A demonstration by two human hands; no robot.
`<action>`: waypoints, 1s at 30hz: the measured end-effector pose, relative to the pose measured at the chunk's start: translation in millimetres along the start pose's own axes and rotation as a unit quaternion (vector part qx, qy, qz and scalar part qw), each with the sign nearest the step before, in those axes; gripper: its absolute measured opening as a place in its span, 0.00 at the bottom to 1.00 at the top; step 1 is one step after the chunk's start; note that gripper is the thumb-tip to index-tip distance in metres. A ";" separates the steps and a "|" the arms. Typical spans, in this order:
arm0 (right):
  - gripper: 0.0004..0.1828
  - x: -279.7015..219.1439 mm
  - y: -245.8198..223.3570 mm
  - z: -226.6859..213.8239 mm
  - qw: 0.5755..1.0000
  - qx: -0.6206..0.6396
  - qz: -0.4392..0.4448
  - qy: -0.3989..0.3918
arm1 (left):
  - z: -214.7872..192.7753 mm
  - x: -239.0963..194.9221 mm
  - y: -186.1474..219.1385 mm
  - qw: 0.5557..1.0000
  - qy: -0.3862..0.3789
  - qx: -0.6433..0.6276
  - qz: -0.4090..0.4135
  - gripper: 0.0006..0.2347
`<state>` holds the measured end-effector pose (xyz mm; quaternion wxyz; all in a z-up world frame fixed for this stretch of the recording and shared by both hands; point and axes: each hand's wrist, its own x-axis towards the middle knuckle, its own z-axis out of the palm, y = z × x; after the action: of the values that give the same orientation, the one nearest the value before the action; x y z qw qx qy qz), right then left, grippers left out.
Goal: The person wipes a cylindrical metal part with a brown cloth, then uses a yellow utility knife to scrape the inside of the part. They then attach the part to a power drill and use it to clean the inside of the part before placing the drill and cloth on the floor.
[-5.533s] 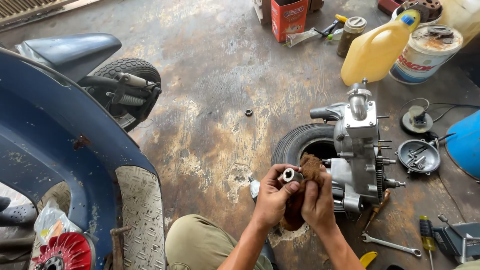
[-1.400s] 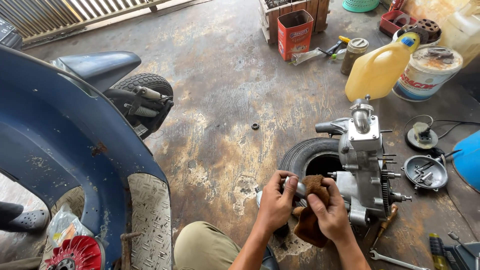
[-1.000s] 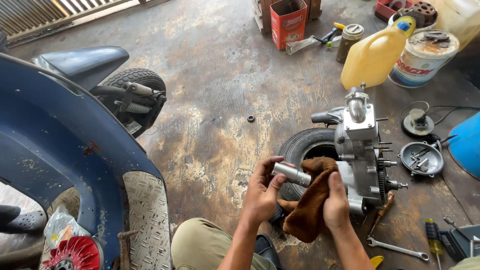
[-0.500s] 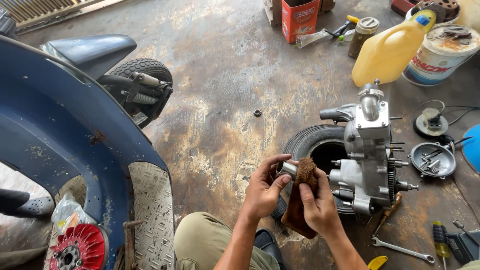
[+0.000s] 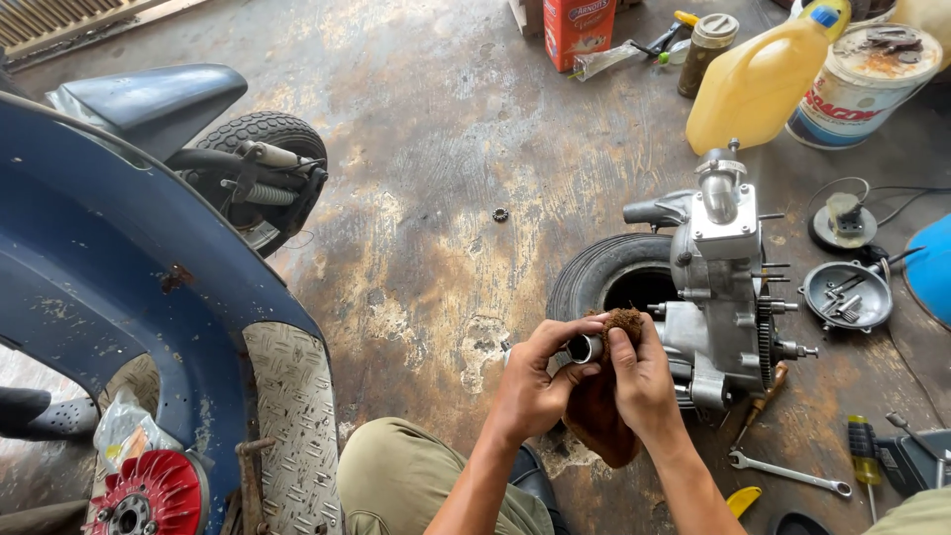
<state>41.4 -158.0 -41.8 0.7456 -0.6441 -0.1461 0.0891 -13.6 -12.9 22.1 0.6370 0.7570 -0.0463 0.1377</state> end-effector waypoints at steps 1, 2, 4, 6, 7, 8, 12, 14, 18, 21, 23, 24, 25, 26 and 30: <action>0.14 -0.2 4.1 -2.5 1.000 -0.001 0.001 0.002 | 1.2 0.1 1.1 1.000 -0.002 -0.001 0.000 0.25; 0.15 0.2 8.2 -4.0 1.000 0.003 -0.010 -0.004 | 1.4 0.3 2.3 1.000 0.000 0.009 -0.006 0.25; 0.16 -0.4 14.3 -5.7 1.000 0.007 -0.018 -0.011 | 2.0 0.6 6.7 1.000 0.002 0.018 -0.013 0.25; 0.19 -0.4 17.3 -6.7 0.998 0.066 0.010 -0.021 | 3.0 2.7 13.4 1.000 0.001 0.003 -0.027 0.25; 0.19 -0.1 15.6 -5.5 0.998 0.066 0.009 -0.020 | 4.5 3.0 10.1 1.000 0.001 0.003 -0.026 0.25; 0.20 -0.8 14.1 -4.3 0.998 0.064 0.022 -0.018 | 6.1 2.3 6.7 0.999 0.005 -0.021 -0.031 0.25; 0.20 -0.9 15.9 -2.7 0.997 0.067 0.029 -0.004 | 8.8 1.0 1.6 0.997 0.005 -0.064 -0.036 0.26; 0.21 -0.2 19.4 -4.1 0.997 0.075 0.032 -0.002 | 9.0 0.7 2.6 0.998 0.005 -0.064 -0.029 0.25; 0.22 -1.7 25.7 -5.4 0.992 0.112 0.056 0.016 | 9.9 1.5 6.7 1.000 0.010 -0.008 0.021 0.19; 0.26 0.5 15.2 -3.0 0.995 0.088 0.053 0.018 | 10.3 1.1 -3.1 0.997 0.004 0.054 0.055 0.20; 0.25 3.4 16.7 -3.6 0.997 0.065 0.025 0.017 | 11.0 0.9 -13.4 0.994 0.014 0.078 0.072 0.21; 0.23 5.2 17.5 -3.2 0.999 0.043 -0.003 0.015 | 10.6 0.9 -18.4 0.990 0.026 0.103 0.089 0.22; 0.23 3.1 15.2 -3.5 0.999 0.043 -0.003 0.014 | 8.4 0.8 -15.1 0.990 0.026 0.103 0.089 0.22; 0.20 2.5 12.5 -3.6 0.998 0.034 -0.007 0.044 | 5.9 1.6 -11.6 0.986 0.030 0.132 0.095 0.24; 0.25 1.1 -3.1 -4.2 0.991 -0.012 -0.108 0.071 | -0.7 4.0 -11.9 0.981 0.042 0.161 0.104 0.23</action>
<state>43.7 -162.1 -39.2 0.7517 -0.6379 -0.1626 -0.0400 -7.0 -9.7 11.9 0.4903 0.8342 -0.0758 0.2406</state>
